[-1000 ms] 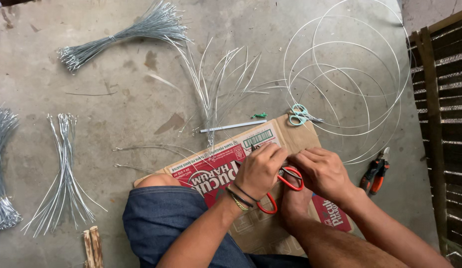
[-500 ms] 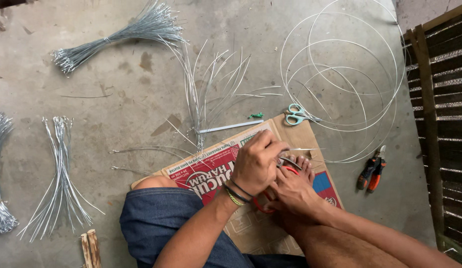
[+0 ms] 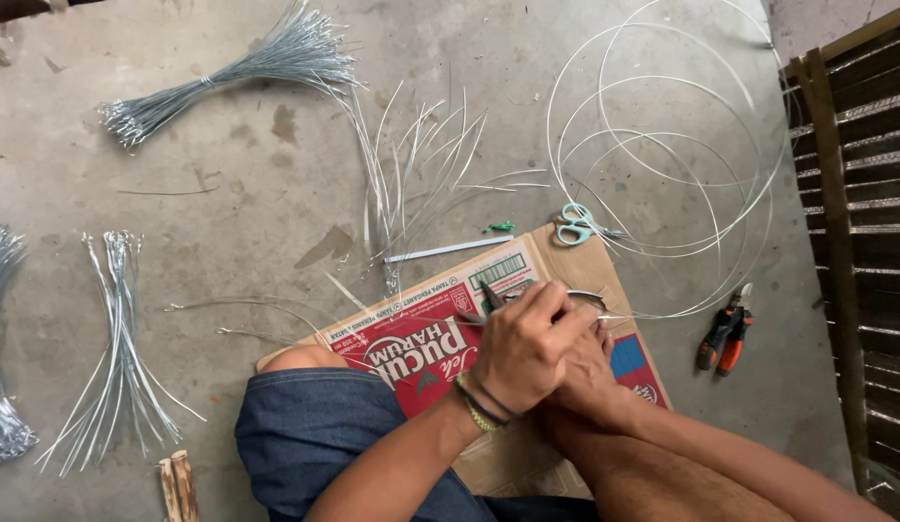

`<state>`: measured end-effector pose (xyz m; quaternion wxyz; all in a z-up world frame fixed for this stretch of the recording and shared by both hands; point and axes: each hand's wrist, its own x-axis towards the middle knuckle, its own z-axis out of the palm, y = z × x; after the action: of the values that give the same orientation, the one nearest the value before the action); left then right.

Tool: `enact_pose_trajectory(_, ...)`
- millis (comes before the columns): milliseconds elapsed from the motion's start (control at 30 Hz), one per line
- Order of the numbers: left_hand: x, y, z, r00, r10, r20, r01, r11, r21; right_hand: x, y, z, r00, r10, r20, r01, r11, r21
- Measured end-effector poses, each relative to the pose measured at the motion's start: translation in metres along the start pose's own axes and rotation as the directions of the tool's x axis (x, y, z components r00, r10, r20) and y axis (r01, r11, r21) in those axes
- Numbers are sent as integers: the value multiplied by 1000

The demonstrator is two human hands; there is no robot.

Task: The person sits on the floor and uses pliers to bend thin metal wires into small loops. They repeatedly pick up a wire, bend it with the pliers, and place the finished piece on the floor.

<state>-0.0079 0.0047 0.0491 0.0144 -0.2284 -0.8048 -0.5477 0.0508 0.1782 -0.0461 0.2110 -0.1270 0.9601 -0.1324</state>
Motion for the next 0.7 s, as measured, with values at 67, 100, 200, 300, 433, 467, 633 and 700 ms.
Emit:
enact_pose_trajectory(67,2,-10,10,999,-22,-36,22,1000,2,1,7,-22,984,-167,-64,174,977,120)
enact_pose_trajectory(100,2,-15,13,998,-31,-54,32,1000,2,3,10,-29,964,-245,-105,261,950,173)
enact_pose_trajectory(200,2,-36,14,992,-96,-84,98,995,26,-9,25,-50,802,392,451,-475,876,82)
enact_pose_trajectory(300,2,-48,18,983,-135,-123,135,991,-3,-21,43,-60,910,183,373,-384,714,585)
enact_pose_trajectory(433,2,-54,28,978,-177,-113,175,984,-27,-49,53,-59,968,-35,249,-167,649,742)
enact_pose_trajectory(467,2,-54,31,977,-180,-112,178,984,-27,-53,52,-56,986,-117,119,-23,608,793)
enact_pose_trajectory(633,-2,-52,48,978,-201,-61,200,979,-25,-55,51,-50,982,-3,187,-166,439,883)
enact_pose_trajectory(700,-4,-48,54,977,-213,-24,212,976,-46,-50,51,-50,976,36,215,-207,456,866)
